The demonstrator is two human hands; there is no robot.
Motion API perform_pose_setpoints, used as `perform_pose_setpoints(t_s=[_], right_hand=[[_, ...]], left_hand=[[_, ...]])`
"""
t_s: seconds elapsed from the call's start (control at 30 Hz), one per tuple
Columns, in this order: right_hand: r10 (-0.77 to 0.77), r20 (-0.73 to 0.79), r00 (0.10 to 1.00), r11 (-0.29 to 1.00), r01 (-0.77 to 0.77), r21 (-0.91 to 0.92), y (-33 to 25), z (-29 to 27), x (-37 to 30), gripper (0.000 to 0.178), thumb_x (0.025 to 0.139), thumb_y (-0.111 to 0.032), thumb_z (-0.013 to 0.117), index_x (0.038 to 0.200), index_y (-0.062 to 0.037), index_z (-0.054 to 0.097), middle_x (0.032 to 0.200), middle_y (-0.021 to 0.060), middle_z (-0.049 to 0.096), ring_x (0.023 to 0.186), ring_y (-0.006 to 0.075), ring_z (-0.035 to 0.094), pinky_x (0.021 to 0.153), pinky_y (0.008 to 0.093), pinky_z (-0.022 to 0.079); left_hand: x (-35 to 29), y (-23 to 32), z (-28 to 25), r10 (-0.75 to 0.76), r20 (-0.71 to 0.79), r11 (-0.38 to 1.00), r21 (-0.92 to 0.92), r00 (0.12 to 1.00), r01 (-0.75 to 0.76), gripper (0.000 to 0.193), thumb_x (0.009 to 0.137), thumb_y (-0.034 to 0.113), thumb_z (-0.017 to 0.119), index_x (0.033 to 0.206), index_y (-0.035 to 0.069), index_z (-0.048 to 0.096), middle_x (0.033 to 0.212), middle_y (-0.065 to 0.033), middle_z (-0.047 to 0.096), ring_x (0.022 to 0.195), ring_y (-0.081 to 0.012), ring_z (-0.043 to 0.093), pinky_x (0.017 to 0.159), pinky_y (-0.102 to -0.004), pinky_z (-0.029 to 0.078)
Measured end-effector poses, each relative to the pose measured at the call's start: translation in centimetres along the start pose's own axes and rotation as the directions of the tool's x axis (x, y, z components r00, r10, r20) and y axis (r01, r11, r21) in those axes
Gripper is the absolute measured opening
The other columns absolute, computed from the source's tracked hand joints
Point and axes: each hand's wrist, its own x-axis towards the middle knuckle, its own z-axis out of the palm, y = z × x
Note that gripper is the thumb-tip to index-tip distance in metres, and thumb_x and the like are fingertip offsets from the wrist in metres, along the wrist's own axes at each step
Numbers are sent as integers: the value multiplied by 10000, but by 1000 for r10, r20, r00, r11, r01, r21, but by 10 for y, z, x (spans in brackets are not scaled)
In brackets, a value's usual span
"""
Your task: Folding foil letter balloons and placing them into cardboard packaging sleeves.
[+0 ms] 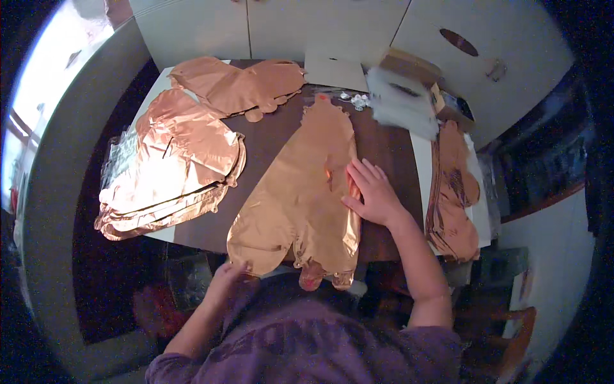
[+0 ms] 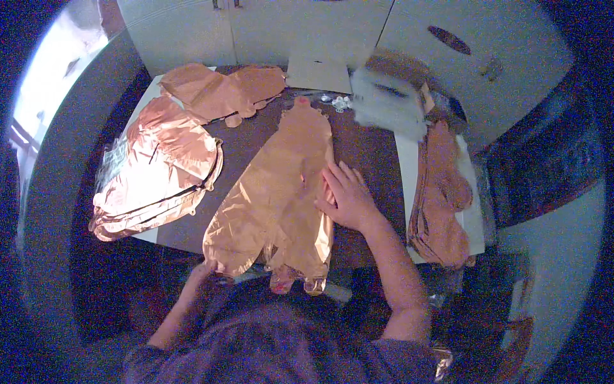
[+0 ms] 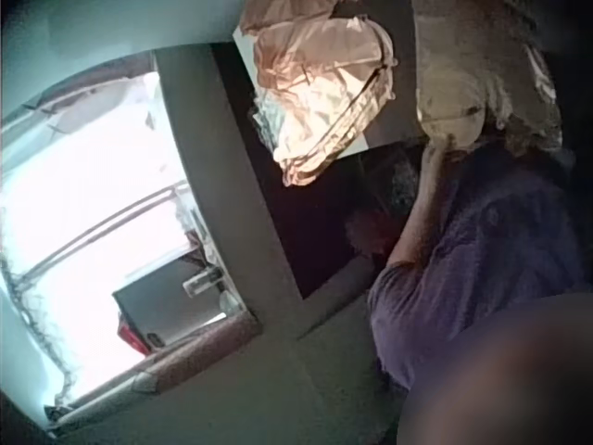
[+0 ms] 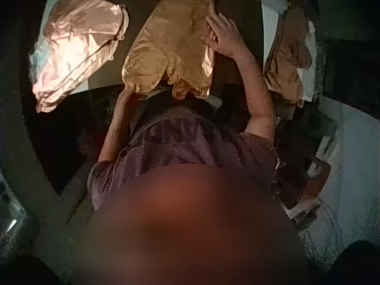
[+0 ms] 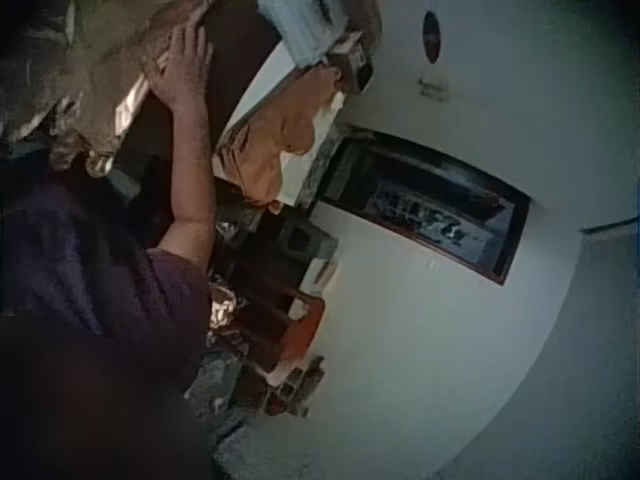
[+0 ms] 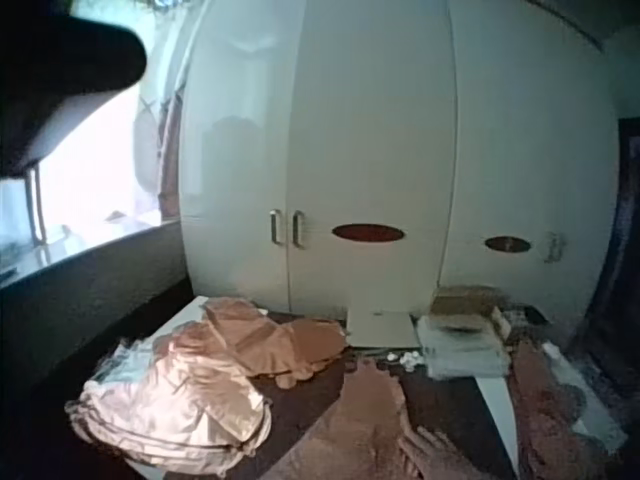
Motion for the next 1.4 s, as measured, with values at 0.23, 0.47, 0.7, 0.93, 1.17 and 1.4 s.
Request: perform_pose_setpoints(t_s=[0.23, 0.47, 0.7, 0.93, 1.17, 1.4], right_hand=[[9, -2, 1000, 1000, -9, -22, -4, -4, -3, 747, 824, -457, 646, 1394, -35, 415, 1482, 182, 365, 1372, 396, 318, 1127, 494, 262], [-38, -9, 999, 999, 38, -16, 0, -8, 3, 725, 744, -428, 729, 1311, -47, 489, 1367, 152, 458, 1294, 382, 401, 1103, 461, 317], [-112, -76, 991, 991, 117, 65, 8, -4, 10, 708, 738, -462, 725, 1273, -59, 496, 1329, 182, 460, 1293, 429, 381, 1084, 506, 322], [-121, -116, 986, 982, 136, 132, 15, -4, 9, 662, 720, -406, 770, 1225, -41, 545, 1252, 162, 490, 1160, 369, 502, 1009, 454, 401], [-171, -281, 944, 985, 161, -58, -3, -12, 7, 498, 732, -313, 753, 1112, -34, 595, 1119, 142, 548, 1068, 344, 545, 892, 448, 452], [-263, -252, 931, 916, 323, 239, -109, -8, -30, 158, 784, -191, 699, 847, -60, 639, 833, 98, 596, 739, 287, 570, 707, 383, 478]], left_hand=[[27, 45, 60, 575, 694, 215, 384, 434, -898, 101, 817, 122, 671, 824, 23, 655, 1089, -156, 592, 1083, -241, 569, 947, -405, 428], [72, 57, 95, 305, 899, 164, 275, 314, -947, 209, 845, 166, 641, 1009, 36, 636, 1304, -175, 520, 1236, -356, 483, 1039, -458, 379], [136, 53, 104, 443, 803, -593, 596, 398, -542, 786, 902, 546, 485, 1420, -32, 362, 1515, -254, 260, 1419, -409, 219, 1141, -544, 185], [139, 43, 111, 362, 835, -650, 545, 415, -530, 843, 912, 609, 403, 1460, -22, 294, 1515, -246, 279, 1422, -398, 230, 1146, -541, 161], [136, 42, 115, 387, 834, -603, 552, 393, -577, 818, 907, 567, 468, 1459, -11, 292, 1506, -249, 291, 1396, -429, 267, 1128, -571, 191], [145, 49, 115, 402, 843, -639, 538, 358, -549, 669, 942, 415, 457, 1459, 17, 308, 1468, -225, 368, 1335, -403, 368, 1084, -535, 272]])
